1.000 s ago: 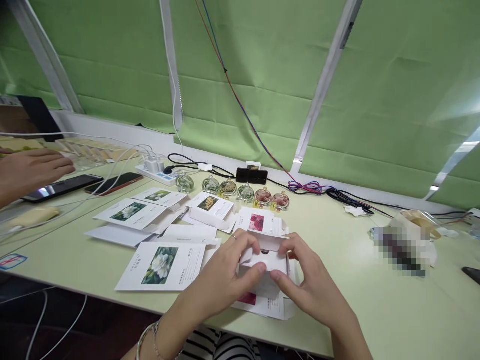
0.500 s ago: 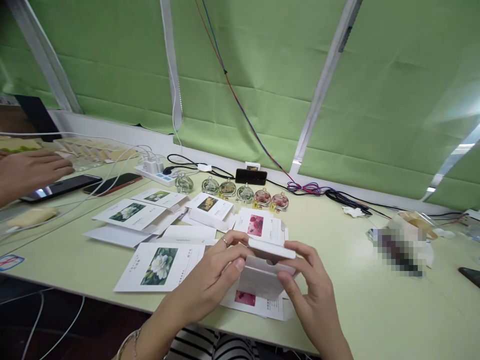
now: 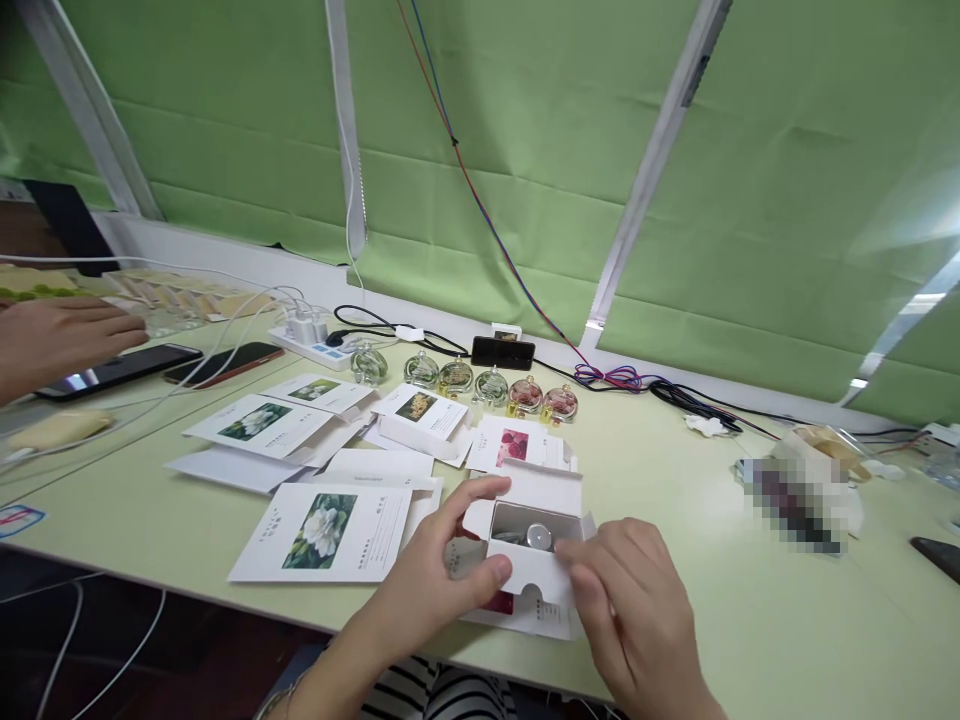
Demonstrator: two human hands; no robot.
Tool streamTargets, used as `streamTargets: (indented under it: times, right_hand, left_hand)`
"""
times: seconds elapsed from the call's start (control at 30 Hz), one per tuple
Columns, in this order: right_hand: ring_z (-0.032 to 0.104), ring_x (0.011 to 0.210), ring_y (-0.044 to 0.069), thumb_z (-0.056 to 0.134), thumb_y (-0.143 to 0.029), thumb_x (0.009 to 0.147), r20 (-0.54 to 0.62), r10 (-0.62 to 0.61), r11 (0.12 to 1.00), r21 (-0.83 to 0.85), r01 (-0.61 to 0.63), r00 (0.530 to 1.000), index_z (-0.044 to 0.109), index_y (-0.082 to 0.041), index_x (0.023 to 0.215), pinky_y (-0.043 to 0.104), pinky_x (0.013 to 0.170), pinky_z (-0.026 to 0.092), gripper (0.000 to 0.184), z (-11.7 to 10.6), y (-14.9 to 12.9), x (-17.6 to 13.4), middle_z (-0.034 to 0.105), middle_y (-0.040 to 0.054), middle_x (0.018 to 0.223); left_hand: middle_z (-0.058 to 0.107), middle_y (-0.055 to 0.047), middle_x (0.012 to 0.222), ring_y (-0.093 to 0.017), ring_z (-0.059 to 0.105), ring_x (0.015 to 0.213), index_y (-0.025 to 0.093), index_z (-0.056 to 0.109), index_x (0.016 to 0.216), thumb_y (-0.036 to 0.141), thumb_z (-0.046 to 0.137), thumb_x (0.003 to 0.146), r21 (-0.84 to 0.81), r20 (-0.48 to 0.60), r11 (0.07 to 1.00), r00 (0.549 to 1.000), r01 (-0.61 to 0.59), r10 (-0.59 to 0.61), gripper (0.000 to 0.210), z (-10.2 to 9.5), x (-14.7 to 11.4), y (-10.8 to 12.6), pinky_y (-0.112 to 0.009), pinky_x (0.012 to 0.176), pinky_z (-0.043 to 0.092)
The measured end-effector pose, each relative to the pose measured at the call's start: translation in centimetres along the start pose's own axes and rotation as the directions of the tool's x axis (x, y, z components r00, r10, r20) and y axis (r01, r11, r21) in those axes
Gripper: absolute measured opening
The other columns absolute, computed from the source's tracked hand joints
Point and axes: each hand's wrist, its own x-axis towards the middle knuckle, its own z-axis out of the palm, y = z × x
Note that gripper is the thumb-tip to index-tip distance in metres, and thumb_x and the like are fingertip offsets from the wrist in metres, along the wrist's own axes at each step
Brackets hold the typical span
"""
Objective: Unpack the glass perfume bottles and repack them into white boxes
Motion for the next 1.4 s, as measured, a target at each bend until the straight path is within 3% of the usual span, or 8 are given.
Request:
streamTargets:
  times: [0.07,0.17,0.3,0.4,0.7,1.0,1.2,1.4]
  right_hand:
    - [0.055,0.062,0.017,0.041,-0.029,0.089,0.223,0.149,0.988,-0.077,-0.135,0.963,0.062,-0.024,0.079,0.03,0.057,0.042,0.024,-0.9,-0.9,2.0,0.063,0.0022,0.067]
    - [0.055,0.057,0.018,0.043,-0.038,0.087,0.46,0.261,0.955,-0.25,-0.158,0.849,0.062,-0.024,0.065,0.029,0.052,0.039,0.032,-1.3,-2.1,5.0,0.062,0.0027,0.06]
    - [0.049,0.044,0.017,0.044,-0.038,0.084,0.593,0.406,0.887,-0.439,-0.144,0.695,0.052,-0.021,0.048,0.028,0.043,0.028,0.041,-0.6,-3.1,8.2,0.056,0.0038,0.05]
    - [0.043,0.039,0.014,0.05,-0.037,0.079,0.619,0.439,0.868,-0.478,-0.13,0.651,0.043,-0.02,0.044,0.025,0.04,0.021,0.039,0.0,-3.2,9.7,0.052,0.0023,0.047]
    - [0.05,0.047,0.015,0.041,-0.014,0.08,0.562,0.388,0.837,-0.547,-0.023,0.731,0.05,-0.018,0.051,0.029,0.053,0.025,0.031,0.1,-3.2,9.2,0.056,0.0029,0.049]
    - [0.052,0.056,0.017,0.032,-0.028,0.091,0.154,0.374,0.796,-0.559,-0.231,0.915,0.049,-0.019,0.071,0.027,0.052,0.028,0.028,-1.2,-2.0,9.6,0.057,0.0037,0.064]
    - [0.042,0.054,0.016,0.023,-0.033,0.092,-0.153,0.406,0.698,-0.584,-0.414,0.901,0.045,-0.02,0.075,0.028,0.051,0.025,0.031,-5.1,0.6,10.3,0.048,0.0037,0.065]
    - [0.046,0.063,0.019,0.025,-0.034,0.092,-0.085,0.417,0.666,-0.65,-0.367,0.905,0.043,-0.02,0.075,0.029,0.054,0.029,0.028,-4.6,4.2,6.1,0.049,0.0054,0.071]
  left_hand:
    - [0.051,-0.005,0.126,-0.027,0.049,0.111,0.028,0.048,0.122,0.026,0.062,0.072,0.011,-0.002,1.0,1.0,-0.028,0.028,0.052,0.1,0.0,-0.2,-0.042,0.093,0.041]
    - [0.054,-0.005,0.121,-0.026,0.051,0.107,0.026,0.05,0.118,0.024,0.065,0.068,0.015,-0.022,1.0,0.999,-0.025,0.025,0.052,0.7,0.2,-0.9,-0.041,0.09,0.044]
    - [0.063,-0.003,0.101,-0.019,0.06,0.081,0.024,0.049,0.112,0.016,0.063,0.067,-0.076,-0.018,0.997,0.999,0.031,-0.032,0.048,1.8,0.4,-2.2,-0.032,0.073,0.051]
    - [0.063,-0.003,0.098,-0.017,0.061,0.074,0.024,0.046,0.113,0.012,0.058,0.07,-0.165,0.01,0.984,0.998,0.068,-0.067,0.046,2.4,0.5,-2.9,-0.027,0.061,0.052]
    - [0.061,-0.006,0.109,-0.025,0.058,0.095,0.025,0.035,0.128,0.008,0.058,0.071,-0.004,-0.094,1.0,0.995,0.013,-0.014,0.064,2.9,0.8,-3.3,-0.038,0.082,0.046]
    - [0.058,-0.007,0.113,-0.02,0.062,0.085,0.024,0.035,0.127,0.008,0.054,0.074,-0.051,-0.057,0.999,0.998,-0.015,0.013,0.058,2.9,1.1,-3.3,-0.033,0.072,0.051]
    - [0.056,-0.009,0.117,-0.024,0.056,0.098,0.023,0.03,0.134,0.012,0.056,0.074,0.015,-0.088,1.0,0.996,-0.002,0.003,0.066,2.9,0.8,-3.9,-0.039,0.086,0.045]
    - [0.058,-0.008,0.109,-0.024,0.058,0.093,0.027,0.004,0.142,0.017,0.054,0.079,-0.019,-0.093,0.999,0.995,0.042,-0.044,0.082,3.0,0.7,-3.6,-0.038,0.08,0.045]
